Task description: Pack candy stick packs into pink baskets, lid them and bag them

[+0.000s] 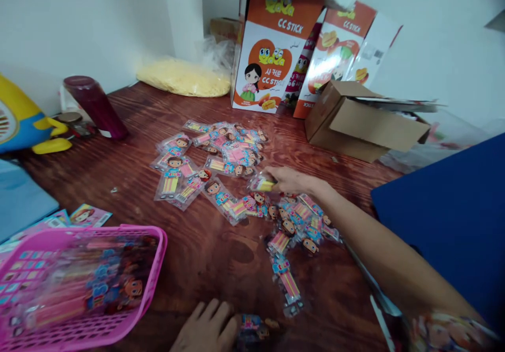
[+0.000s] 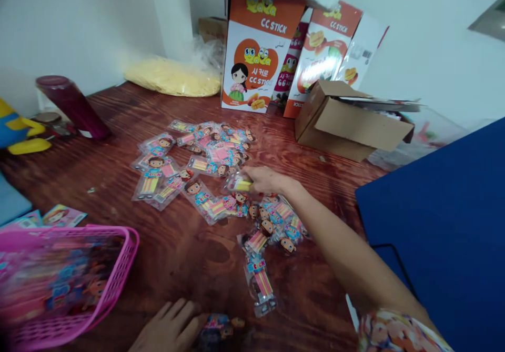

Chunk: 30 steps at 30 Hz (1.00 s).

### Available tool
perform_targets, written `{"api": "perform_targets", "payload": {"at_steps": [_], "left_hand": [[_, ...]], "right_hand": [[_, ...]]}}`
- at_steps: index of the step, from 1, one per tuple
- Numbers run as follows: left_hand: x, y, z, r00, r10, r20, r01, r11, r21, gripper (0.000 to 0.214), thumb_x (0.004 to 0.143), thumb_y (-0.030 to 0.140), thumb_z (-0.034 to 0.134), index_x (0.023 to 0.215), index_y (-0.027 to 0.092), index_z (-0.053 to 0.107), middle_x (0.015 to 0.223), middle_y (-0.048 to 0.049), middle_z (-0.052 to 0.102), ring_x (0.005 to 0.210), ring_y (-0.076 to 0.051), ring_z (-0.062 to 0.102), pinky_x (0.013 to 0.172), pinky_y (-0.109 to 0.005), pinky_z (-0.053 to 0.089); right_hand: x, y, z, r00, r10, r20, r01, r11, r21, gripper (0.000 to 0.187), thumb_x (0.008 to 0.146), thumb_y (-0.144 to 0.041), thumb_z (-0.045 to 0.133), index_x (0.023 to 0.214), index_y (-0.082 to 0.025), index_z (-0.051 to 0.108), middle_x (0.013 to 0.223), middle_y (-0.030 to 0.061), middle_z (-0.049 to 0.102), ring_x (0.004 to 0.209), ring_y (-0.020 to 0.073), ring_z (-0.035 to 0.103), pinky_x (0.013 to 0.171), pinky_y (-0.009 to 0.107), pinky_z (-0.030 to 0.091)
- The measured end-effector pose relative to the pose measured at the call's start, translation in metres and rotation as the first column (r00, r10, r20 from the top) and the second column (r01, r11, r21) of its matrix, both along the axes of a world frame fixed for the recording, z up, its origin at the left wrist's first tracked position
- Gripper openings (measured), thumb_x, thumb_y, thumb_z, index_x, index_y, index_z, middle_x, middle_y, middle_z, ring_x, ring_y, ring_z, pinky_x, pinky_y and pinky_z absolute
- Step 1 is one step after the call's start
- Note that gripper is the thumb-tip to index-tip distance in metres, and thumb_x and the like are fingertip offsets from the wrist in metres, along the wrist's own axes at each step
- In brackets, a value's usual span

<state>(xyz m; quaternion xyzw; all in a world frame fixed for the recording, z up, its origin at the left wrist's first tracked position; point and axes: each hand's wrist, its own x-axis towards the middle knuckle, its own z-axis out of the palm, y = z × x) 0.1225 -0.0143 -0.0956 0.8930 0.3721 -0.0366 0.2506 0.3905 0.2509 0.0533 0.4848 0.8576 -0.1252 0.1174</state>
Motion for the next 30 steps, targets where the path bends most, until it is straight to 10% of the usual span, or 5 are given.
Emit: {"api": "perform_targets", "payload": {"at_steps": [5, 13, 19, 23, 30], "left_hand": [[0.004, 0.002, 0.013, 0.996, -0.024, -0.081, 0.018, 0.996, -0.083, 0.046, 0.088, 0.028, 0.056, 0.134, 0.027, 0.050, 0.129, -0.0088, 0.057, 0.115, -0.028, 0.051, 0.099, -0.044, 0.043], [0.001, -0.001, 0.006, 1.000, 0.009, -0.021, -0.011, 0.994, -0.108, 0.046, 0.089, 0.031, 0.053, 0.135, 0.027, 0.050, 0.130, -0.0112, 0.055, 0.117, -0.029, 0.050, 0.101, -0.047, 0.042], [-0.001, 0.001, 0.019, 1.000, -0.002, 0.009, 0.004, 0.984, -0.176, 0.058, 0.082, 0.031, 0.059, 0.138, 0.025, 0.047, 0.137, -0.0107, 0.051, 0.124, -0.029, 0.045, 0.109, -0.048, 0.036], [0.001, 0.002, 0.025, 1.000, 0.009, -0.022, -0.013, 0.980, -0.199, 0.055, 0.084, 0.029, 0.056, 0.138, 0.024, 0.047, 0.139, -0.0107, 0.051, 0.126, -0.032, 0.046, 0.108, -0.052, 0.037], [0.003, 0.000, 0.013, 1.000, 0.001, 0.015, 0.001, 0.992, -0.128, 0.050, 0.086, 0.035, 0.053, 0.135, 0.026, 0.048, 0.134, -0.0110, 0.054, 0.121, -0.032, 0.049, 0.104, -0.051, 0.041]], "right_hand": [[-0.064, -0.019, -0.016, 0.945, 0.282, 0.165, -0.274, 0.959, -0.069, 0.037, 0.078, -0.022, 0.065, 0.114, -0.023, 0.060, 0.109, 0.0039, 0.069, 0.092, 0.0189, 0.062, 0.077, 0.029, 0.045], [-0.068, -0.042, -0.038, 0.944, 0.236, 0.232, -0.297, 0.913, 0.280, 0.020, 0.090, -0.025, 0.054, 0.104, -0.014, 0.062, 0.118, 0.0186, 0.060, 0.110, 0.0287, 0.053, 0.093, 0.041, 0.039], [-0.031, -0.022, -0.003, 0.982, -0.152, -0.111, 0.163, 0.982, 0.093, 0.032, 0.075, -0.029, 0.067, 0.104, -0.017, 0.057, 0.091, 0.0033, 0.067, 0.078, 0.0176, 0.057, 0.074, 0.027, 0.041], [-0.019, -0.005, -0.002, 0.868, -0.245, -0.432, 0.173, 0.964, -0.200, 0.037, 0.064, -0.024, 0.070, 0.099, -0.014, 0.060, 0.093, 0.0004, 0.065, 0.080, 0.0162, 0.056, 0.070, 0.024, 0.044], [-0.030, 0.008, -0.042, 0.825, -0.272, -0.495, 0.288, 0.957, -0.045, 0.042, 0.066, -0.019, 0.064, 0.108, -0.016, 0.059, 0.092, -0.0020, 0.062, 0.082, 0.0157, 0.056, 0.075, 0.024, 0.045]]}}
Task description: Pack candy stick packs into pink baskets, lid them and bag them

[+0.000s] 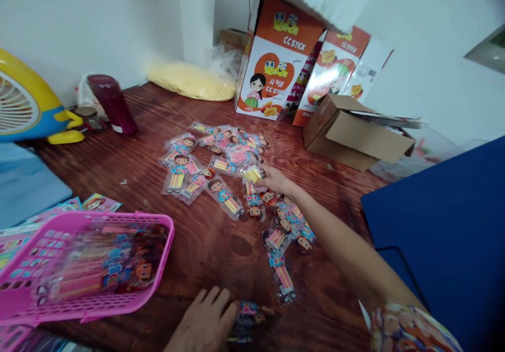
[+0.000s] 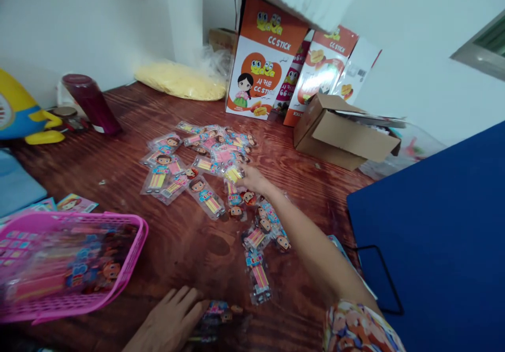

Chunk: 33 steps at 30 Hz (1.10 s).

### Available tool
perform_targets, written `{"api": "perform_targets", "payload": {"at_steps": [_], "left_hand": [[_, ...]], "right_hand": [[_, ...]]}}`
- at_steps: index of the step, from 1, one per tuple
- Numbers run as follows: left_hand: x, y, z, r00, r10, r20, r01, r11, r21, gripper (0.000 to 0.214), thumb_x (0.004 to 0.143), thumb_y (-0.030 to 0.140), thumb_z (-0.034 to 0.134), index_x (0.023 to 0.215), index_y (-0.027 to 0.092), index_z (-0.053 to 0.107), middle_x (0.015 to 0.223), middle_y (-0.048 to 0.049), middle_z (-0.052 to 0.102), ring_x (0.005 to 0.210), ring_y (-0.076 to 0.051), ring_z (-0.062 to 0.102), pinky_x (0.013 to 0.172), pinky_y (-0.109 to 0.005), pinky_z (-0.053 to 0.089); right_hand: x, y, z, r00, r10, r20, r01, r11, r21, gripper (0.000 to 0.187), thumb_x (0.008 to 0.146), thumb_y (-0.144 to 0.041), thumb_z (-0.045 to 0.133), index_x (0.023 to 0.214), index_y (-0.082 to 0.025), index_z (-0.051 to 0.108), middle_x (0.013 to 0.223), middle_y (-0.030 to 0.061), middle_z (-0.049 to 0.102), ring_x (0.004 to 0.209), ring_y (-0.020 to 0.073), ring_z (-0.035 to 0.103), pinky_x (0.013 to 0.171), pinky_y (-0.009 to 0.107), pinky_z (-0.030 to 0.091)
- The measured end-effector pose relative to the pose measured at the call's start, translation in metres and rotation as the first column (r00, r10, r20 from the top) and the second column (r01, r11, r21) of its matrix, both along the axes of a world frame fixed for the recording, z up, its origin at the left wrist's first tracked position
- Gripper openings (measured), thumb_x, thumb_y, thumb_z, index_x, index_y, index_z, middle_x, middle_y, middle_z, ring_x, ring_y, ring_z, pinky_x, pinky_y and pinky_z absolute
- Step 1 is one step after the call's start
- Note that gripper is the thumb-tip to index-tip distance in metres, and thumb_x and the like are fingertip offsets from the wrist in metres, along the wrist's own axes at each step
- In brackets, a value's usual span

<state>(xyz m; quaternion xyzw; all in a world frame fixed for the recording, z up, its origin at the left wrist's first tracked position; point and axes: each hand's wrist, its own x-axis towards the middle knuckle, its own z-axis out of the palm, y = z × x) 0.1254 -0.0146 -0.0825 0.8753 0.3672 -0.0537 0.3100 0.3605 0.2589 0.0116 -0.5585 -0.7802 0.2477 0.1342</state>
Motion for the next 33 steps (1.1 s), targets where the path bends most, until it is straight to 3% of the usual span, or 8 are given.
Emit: {"api": "perform_targets", "payload": {"at_steps": [4, 7, 11, 16, 20, 24, 26, 33], "left_hand": [[0.000, -0.003, -0.004, 1.000, 0.027, 0.001, -0.027, 0.998, 0.053, 0.045, 0.089, 0.032, 0.050, 0.133, 0.026, 0.049, 0.131, -0.0106, 0.055, 0.119, -0.031, 0.050, 0.102, -0.050, 0.042], [-0.001, -0.004, -0.005, 0.999, 0.030, 0.025, -0.031, 0.999, 0.040, 0.045, 0.089, 0.035, 0.051, 0.133, 0.027, 0.049, 0.130, -0.0100, 0.056, 0.118, -0.031, 0.050, 0.102, -0.050, 0.042], [-0.001, -0.003, -0.003, 0.998, 0.025, 0.056, -0.025, 1.000, -0.006, 0.050, 0.086, 0.039, 0.056, 0.134, 0.025, 0.047, 0.133, -0.0109, 0.053, 0.121, -0.032, 0.048, 0.104, -0.052, 0.040], [-0.001, 0.000, 0.001, 0.998, 0.032, 0.050, -0.030, 0.999, -0.038, 0.051, 0.085, 0.037, 0.057, 0.133, 0.024, 0.048, 0.136, -0.0102, 0.052, 0.123, -0.033, 0.046, 0.107, -0.054, 0.037], [-0.001, 0.000, 0.009, 0.997, 0.023, 0.073, -0.021, 0.999, -0.025, 0.048, 0.084, 0.032, 0.056, 0.131, 0.024, 0.049, 0.132, -0.0103, 0.053, 0.120, -0.032, 0.047, 0.104, -0.052, 0.039], [-0.001, -0.004, 0.016, 0.993, 0.065, 0.094, -0.069, 0.997, 0.042, 0.044, 0.082, 0.028, 0.058, 0.125, 0.023, 0.052, 0.129, -0.0097, 0.055, 0.116, -0.031, 0.049, 0.102, -0.052, 0.041], [-0.001, -0.006, 0.016, 0.991, 0.075, 0.114, -0.083, 0.994, 0.073, 0.042, 0.081, 0.027, 0.059, 0.123, 0.022, 0.053, 0.127, -0.0091, 0.056, 0.114, -0.030, 0.050, 0.101, -0.051, 0.042], [-0.004, -0.011, 0.014, 0.978, 0.101, 0.184, -0.127, 0.983, 0.134, 0.041, 0.078, 0.018, 0.057, 0.118, 0.023, 0.052, 0.121, -0.0064, 0.056, 0.111, -0.028, 0.051, 0.100, -0.050, 0.042]], "right_hand": [[-0.007, -0.008, -0.011, 0.997, -0.028, 0.076, 0.024, 0.998, 0.056, 0.045, 0.065, -0.018, 0.067, 0.109, -0.021, 0.062, 0.103, 0.0029, 0.063, 0.092, 0.0213, 0.057, 0.083, 0.030, 0.045], [-0.005, -0.009, -0.005, 0.985, -0.172, -0.009, 0.172, 0.978, 0.116, 0.040, 0.066, -0.020, 0.066, 0.105, -0.021, 0.063, 0.118, 0.0073, 0.059, 0.100, 0.0236, 0.058, 0.085, 0.031, 0.046], [-0.002, -0.012, 0.001, 0.943, -0.306, -0.132, 0.312, 0.950, 0.029, 0.043, 0.072, -0.025, 0.064, 0.114, -0.016, 0.059, 0.106, 0.0074, 0.067, 0.093, 0.0218, 0.064, 0.079, 0.031, 0.051], [-0.015, -0.033, -0.028, 0.922, -0.388, 0.006, 0.387, 0.918, -0.085, 0.041, 0.066, -0.033, 0.075, 0.102, -0.015, 0.066, 0.089, 0.0063, 0.072, 0.088, 0.0247, 0.068, 0.076, 0.033, 0.053], [-0.026, -0.041, -0.046, 0.848, -0.492, 0.196, 0.514, 0.854, -0.081, 0.051, 0.057, -0.035, 0.082, 0.100, -0.012, 0.067, 0.107, 0.0171, 0.069, 0.107, 0.0338, 0.063, 0.086, 0.039, 0.050], [-0.035, -0.045, -0.044, 0.796, -0.533, 0.286, 0.565, 0.824, -0.036, 0.065, 0.060, -0.038, 0.081, 0.115, -0.010, 0.061, 0.129, 0.0239, 0.057, 0.123, 0.0379, 0.053, 0.094, 0.044, 0.047], [-0.038, -0.047, -0.043, 0.793, -0.537, 0.288, 0.570, 0.821, -0.038, 0.068, 0.062, -0.038, 0.079, 0.120, -0.009, 0.057, 0.129, 0.0235, 0.057, 0.119, 0.0349, 0.056, 0.091, 0.040, 0.049], [-0.040, -0.053, -0.048, 0.792, -0.566, 0.230, 0.589, 0.807, -0.043, 0.061, 0.060, -0.027, 0.080, 0.113, -0.008, 0.058, 0.092, 0.0126, 0.070, 0.082, 0.0244, 0.068, 0.065, 0.028, 0.049]]}}
